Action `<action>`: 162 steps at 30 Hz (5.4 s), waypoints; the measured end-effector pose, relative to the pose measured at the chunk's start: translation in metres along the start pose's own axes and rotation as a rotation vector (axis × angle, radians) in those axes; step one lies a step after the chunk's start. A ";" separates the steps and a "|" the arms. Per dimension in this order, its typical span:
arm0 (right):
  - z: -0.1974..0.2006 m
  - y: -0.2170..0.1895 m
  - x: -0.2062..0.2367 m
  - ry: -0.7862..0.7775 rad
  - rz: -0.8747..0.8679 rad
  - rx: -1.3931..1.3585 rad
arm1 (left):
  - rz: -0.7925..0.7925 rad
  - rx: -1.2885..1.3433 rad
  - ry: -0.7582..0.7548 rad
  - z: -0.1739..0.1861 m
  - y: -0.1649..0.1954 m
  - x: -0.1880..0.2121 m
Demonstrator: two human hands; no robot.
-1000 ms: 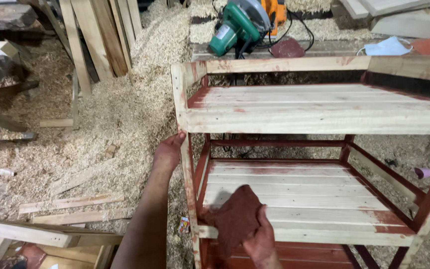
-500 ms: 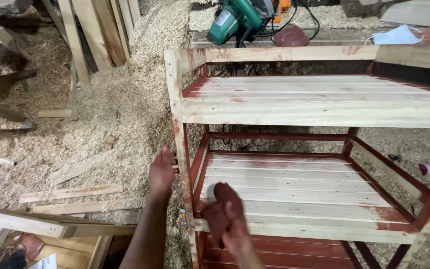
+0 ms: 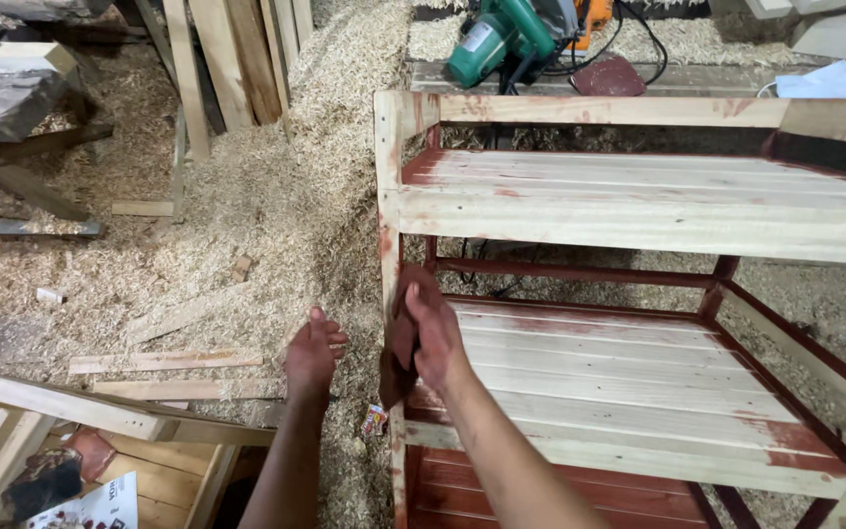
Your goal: The person wipes the surfaces of a wooden shelving unit with a cloth. They move around the unit, wiping the shelves and frame sections in sequence.
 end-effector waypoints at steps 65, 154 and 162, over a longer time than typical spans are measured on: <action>0.151 0.019 0.016 -0.091 0.208 -0.345 | -1.408 -0.392 0.090 -0.067 -0.020 0.110; 0.251 0.192 -0.427 0.243 0.365 0.647 | -1.423 -0.405 0.708 -0.103 -0.173 0.027; 0.239 0.196 -0.422 -0.024 0.459 -0.227 | -1.416 -0.416 0.707 -0.110 -0.152 0.037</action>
Point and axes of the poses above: each hand's wrist, its own x-axis away from the middle knuckle, its own z-axis out of the back of the hand, y = z × x, the point moved 5 cm from there along -x, towards the middle knuckle, and after that the axes turned 5 degrees about y, right-handed, at the moved point
